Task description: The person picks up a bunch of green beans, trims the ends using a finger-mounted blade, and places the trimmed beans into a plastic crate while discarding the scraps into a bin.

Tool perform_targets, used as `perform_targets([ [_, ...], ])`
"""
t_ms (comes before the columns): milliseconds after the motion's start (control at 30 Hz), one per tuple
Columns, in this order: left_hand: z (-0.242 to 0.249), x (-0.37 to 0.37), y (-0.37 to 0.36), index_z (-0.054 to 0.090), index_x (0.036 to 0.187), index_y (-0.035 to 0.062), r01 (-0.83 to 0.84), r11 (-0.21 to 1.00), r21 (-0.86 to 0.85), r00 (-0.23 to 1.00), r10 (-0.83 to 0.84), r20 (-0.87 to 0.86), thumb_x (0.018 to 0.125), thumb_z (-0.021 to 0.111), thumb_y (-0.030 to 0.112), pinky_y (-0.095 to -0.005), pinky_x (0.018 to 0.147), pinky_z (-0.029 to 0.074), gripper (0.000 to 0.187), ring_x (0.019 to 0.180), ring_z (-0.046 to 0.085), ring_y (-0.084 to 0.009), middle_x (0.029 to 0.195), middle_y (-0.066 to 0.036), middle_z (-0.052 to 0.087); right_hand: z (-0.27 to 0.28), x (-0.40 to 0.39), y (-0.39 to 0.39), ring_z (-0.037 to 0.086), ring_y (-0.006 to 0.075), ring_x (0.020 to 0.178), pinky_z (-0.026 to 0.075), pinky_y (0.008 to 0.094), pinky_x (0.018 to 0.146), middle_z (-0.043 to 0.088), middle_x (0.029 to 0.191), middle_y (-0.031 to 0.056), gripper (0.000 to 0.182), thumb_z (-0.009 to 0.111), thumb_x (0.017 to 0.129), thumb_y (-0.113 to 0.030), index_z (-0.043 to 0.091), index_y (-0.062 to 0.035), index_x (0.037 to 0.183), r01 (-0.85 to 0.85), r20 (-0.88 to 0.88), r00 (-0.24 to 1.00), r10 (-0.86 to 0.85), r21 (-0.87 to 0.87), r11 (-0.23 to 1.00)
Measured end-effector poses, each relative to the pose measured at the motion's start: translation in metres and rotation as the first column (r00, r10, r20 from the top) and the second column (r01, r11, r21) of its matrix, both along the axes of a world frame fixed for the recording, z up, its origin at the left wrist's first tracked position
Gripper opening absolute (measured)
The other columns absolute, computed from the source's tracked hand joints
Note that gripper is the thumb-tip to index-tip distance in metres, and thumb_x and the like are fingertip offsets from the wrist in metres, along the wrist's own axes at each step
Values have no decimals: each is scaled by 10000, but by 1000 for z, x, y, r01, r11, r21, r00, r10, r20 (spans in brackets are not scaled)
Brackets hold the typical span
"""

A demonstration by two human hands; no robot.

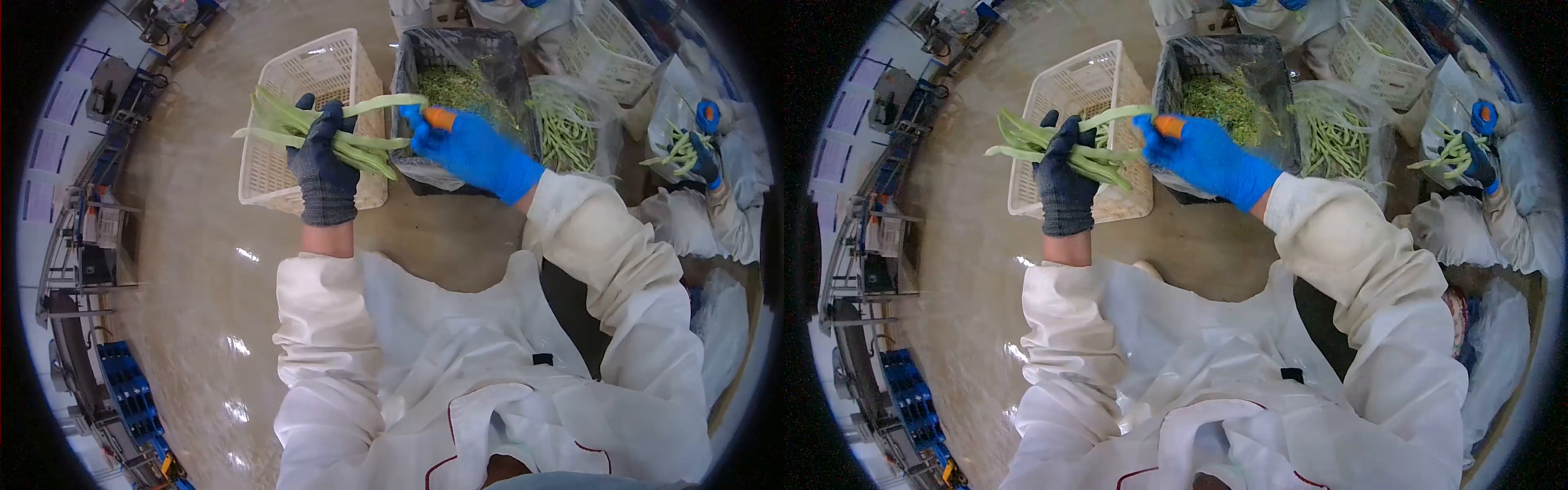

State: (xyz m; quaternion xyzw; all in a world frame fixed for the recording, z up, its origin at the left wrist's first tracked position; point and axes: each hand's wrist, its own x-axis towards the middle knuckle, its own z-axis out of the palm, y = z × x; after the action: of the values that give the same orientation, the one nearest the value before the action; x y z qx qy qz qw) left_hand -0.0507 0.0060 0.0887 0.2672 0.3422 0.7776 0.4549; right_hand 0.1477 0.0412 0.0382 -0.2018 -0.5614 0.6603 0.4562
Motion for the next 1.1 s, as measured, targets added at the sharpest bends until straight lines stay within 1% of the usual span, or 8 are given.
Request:
perform_targets([
  [167,9,3,2,481,1221,-28,-275,960,50,938,279,-205,767,665,-83,-302,743,551,493,835,640,-200,953,-131,625,-1,4,4,599,196,1051,511,308,900,609,1169,105,292,575,917,-91,573,39,1178,-39,-118,993,16,-198,979],
  [233,9,6,0,496,1202,-35,-321,944,78,875,327,-357,749,688,-90,-287,736,544,494,814,640,-183,937,-116,634,8,12,19,606,196,1036,513,322,925,606,1165,113,281,578,912,-80,576,28,1171,-281,-556,831,-20,-451,847],
  [333,10,33,-4,542,1140,-24,-314,937,151,814,348,-465,722,719,-91,-274,719,538,459,794,637,-156,934,-94,641,14,4,12,612,201,1025,517,347,940,608,1150,119,244,562,917,-62,590,19,1146,-48,-425,890,-164,-445,894],
  [433,9,59,-11,543,1151,-11,-212,973,86,844,227,-485,725,741,-69,-282,701,533,474,786,630,-152,940,-89,636,5,-4,6,618,209,1017,519,353,938,609,1137,121,233,553,922,-49,585,30,1139,-70,-455,868,-196,-505,860],
  [633,33,34,-5,509,1203,-51,-349,926,146,861,379,-340,728,721,-73,-277,699,538,521,785,636,-167,982,-109,627,9,-4,7,611,209,1038,520,366,941,608,1099,126,216,563,918,-39,576,33,1121,-68,-433,885,-170,-483,873],
  [733,28,35,-2,507,1199,-39,-331,931,156,888,363,-281,736,721,-68,-286,705,537,511,792,630,-176,996,-112,610,16,-12,4,603,218,1053,522,372,931,597,1116,136,225,552,930,-45,557,24,1144,-196,-500,832,-241,-671,715],
  [933,19,33,6,528,1165,13,-144,988,47,990,143,13,760,718,-46,-327,688,542,452,801,643,-214,939,-104,615,41,7,38,594,236,1066,526,379,905,564,1196,148,253,524,951,-55,520,13,1195,-529,-854,520,-37,-355,771],
  [1100,14,10,12,545,1111,7,-209,977,-46,968,199,-155,756,711,-48,-329,631,550,396,739,650,-219,961,-115,648,57,33,60,613,182,984,526,323,882,623,1093,139,254,563,936,-70,560,59,1154,-80,-491,870,40,-60,995],
])
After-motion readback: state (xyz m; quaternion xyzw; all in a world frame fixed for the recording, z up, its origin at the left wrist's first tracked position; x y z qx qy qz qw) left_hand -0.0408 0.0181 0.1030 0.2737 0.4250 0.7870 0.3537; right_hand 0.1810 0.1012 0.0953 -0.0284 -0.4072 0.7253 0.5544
